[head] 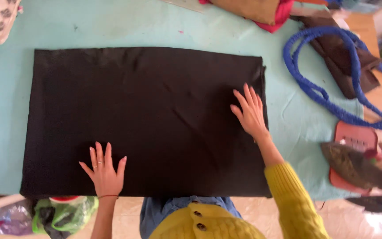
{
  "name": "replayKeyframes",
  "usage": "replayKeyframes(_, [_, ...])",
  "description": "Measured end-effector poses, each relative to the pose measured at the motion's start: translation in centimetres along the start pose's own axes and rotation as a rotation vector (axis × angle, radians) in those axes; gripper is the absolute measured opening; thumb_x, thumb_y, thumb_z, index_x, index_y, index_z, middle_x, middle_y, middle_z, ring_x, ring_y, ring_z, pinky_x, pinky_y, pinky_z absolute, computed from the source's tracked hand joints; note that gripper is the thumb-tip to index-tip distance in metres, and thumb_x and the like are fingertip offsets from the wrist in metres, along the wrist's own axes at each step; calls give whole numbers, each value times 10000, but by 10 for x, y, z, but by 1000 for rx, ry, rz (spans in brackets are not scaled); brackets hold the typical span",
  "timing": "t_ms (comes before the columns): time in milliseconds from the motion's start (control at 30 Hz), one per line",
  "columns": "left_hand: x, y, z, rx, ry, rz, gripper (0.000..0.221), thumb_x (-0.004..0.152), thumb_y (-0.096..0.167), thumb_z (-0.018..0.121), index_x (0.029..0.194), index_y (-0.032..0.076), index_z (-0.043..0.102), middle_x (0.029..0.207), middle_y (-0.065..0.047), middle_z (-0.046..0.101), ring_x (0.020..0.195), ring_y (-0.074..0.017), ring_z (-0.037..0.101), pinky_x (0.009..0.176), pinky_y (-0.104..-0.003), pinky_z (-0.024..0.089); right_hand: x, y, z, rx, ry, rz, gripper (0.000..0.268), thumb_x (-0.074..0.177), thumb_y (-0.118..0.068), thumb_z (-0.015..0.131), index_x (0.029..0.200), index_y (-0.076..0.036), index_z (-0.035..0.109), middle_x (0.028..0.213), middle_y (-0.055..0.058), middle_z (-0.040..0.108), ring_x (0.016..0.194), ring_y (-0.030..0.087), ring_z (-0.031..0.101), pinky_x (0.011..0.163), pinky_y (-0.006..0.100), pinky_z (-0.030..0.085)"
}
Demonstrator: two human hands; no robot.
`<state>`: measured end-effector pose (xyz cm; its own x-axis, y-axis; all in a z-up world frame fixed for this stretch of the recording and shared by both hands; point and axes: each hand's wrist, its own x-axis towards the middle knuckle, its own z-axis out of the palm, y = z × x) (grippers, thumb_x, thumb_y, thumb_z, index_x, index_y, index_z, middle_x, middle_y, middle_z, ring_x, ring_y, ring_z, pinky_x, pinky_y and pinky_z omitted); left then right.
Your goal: Ironing a piece of black fabric on a work table using a steam iron
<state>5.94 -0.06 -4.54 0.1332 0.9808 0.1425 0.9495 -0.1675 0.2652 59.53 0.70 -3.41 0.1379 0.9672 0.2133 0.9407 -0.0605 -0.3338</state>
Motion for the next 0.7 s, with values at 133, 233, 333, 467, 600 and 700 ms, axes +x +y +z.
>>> replayKeyframes(133, [-4,-4,8,42,132,-16,694,1011,581,484,1586,196,432,1735,-97,266,1565,-343,276,1191,-721,178,82,52,35,-214,115,-38,510,1087,-529,502,1543,-301,517,1645,110,408,1500,354,363,1150,626,329])
replayKeyframes(233, [-3,-7,13,29,164,-10,677,997,557,530,1563,190,467,1698,-114,350,1545,-337,330,1202,-702,185,119,90,44,-221,124,4,480,1128,-486,464,1574,-313,495,1639,121,421,1495,383,363,1136,700,281])
replayKeyframes(333, [-4,-10,16,45,181,-26,637,1009,556,523,1546,215,493,1672,-96,402,1540,-333,350,1199,-708,197,141,107,44,-176,-97,180,517,1145,-543,248,1631,-386,328,1729,51,207,1586,333,140,1230,679,114])
replayKeyframes(467, [-1,8,13,50,127,-67,639,977,488,563,1512,141,535,1660,-166,417,1549,-401,333,1177,-768,155,152,89,32,-117,-166,297,611,1088,-500,133,1642,-283,269,1723,106,106,1572,375,62,1215,671,52])
replayKeyframes(600, [-3,65,7,188,36,-31,758,909,575,529,1513,118,486,1650,-230,364,1533,-450,293,1112,-780,212,117,29,21,-288,118,169,593,1084,-377,437,1609,-115,350,1640,299,197,1491,531,197,1146,729,201])
replayKeyframes(700, [-3,126,-5,138,-58,213,760,884,618,514,1471,137,482,1601,-204,386,1463,-426,328,1063,-724,263,63,-54,6,-293,41,-54,581,942,-260,624,1483,-97,486,1578,327,317,1443,554,311,1098,689,321])
